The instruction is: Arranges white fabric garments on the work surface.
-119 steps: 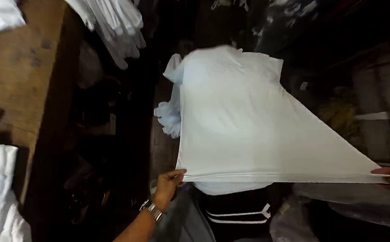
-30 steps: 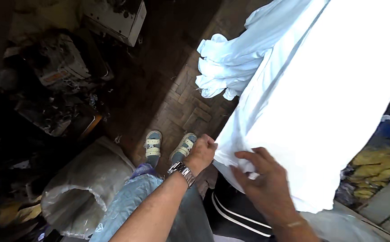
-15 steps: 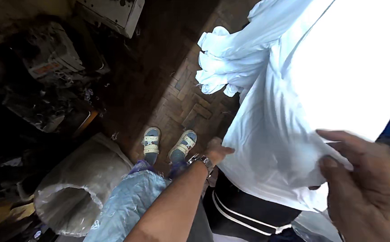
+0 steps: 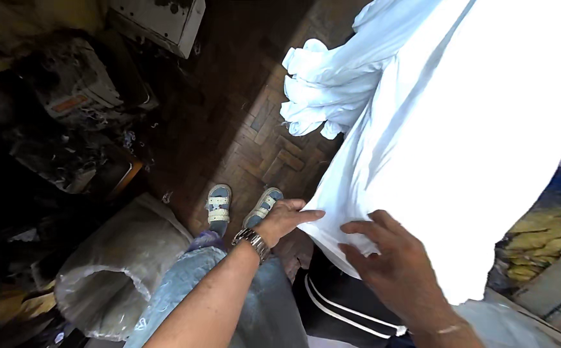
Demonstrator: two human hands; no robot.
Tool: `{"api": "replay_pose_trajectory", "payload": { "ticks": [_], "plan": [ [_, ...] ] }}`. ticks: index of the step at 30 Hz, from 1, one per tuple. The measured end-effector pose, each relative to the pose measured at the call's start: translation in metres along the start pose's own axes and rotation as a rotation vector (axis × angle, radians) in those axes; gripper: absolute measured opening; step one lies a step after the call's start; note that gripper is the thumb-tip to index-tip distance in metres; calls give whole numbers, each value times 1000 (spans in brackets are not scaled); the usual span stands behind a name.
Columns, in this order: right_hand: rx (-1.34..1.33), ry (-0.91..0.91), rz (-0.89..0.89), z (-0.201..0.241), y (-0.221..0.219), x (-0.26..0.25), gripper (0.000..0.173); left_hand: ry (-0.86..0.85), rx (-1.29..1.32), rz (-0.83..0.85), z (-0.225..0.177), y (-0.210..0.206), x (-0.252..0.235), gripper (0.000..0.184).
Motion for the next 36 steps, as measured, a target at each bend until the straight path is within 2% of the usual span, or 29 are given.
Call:
{"api": "replay_pose_trajectory", "payload": {
  "ticks": [4, 7, 10, 12, 14, 15, 17, 19, 22, 25, 27, 30, 33, 34, 36],
  "plan": [
    [56, -8, -28, 6, -22, -2, 47, -19, 240, -33, -16, -1, 18, 13],
    [164, 11, -118, 14, -27, -3, 61, -119, 172, 3, -37, -4, 48, 16],
    [168, 36, -250, 16, -15, -8, 43, -308, -16, 52, -64, -14, 77, 32],
    [62, 20, -251, 17, 8, -12, 35, -363, 54, 12, -65, -19, 59, 32],
    [-25, -6, -227, 14, 34, -14, 27, -304, 167, -86, -49, -20, 18, 22],
    [-71, -6, -210, 12, 48, -12, 27, -232, 129, -125, -34, -22, -2, 24],
    [-153, 21, -144, 6, 69, -10, 42, -56, 1, -122, 0, -30, -33, 50],
    [-207, 89, -111, -2, 77, -5, 36, 108, -73, -65, 25, -40, -47, 64],
    [-226, 39, -65, -4, 78, 3, 28, 202, -223, -31, 34, -45, -44, 54],
    [-211, -28, -31, -2, 76, 8, 25, 113, -215, -8, 44, -30, -37, 38],
    [-191, -11, -2, 1, 72, 7, 22, 46, -195, 16, 43, -11, -27, 27],
    [-28, 67, 17, 9, 45, 3, 26, 63, -119, 65, 26, 7, 0, 22],
    [166, 75, 68, 21, 0, 1, 55, 56, 19, 53, -6, -1, 40, 23],
    [213, 64, 61, 22, -13, 1, 59, 34, 42, 58, -19, -8, 54, 23],
    [225, 44, -32, 19, -15, -2, 42, -11, 145, 69, -34, -23, 59, 23]
  ]
}}
Point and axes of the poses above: each hand's wrist, its own x-axis away from the middle knuckle, its own y-axis out of the back of the hand, z = x × y, the point moved 2 cm from there along -x, towards the middle knuckle
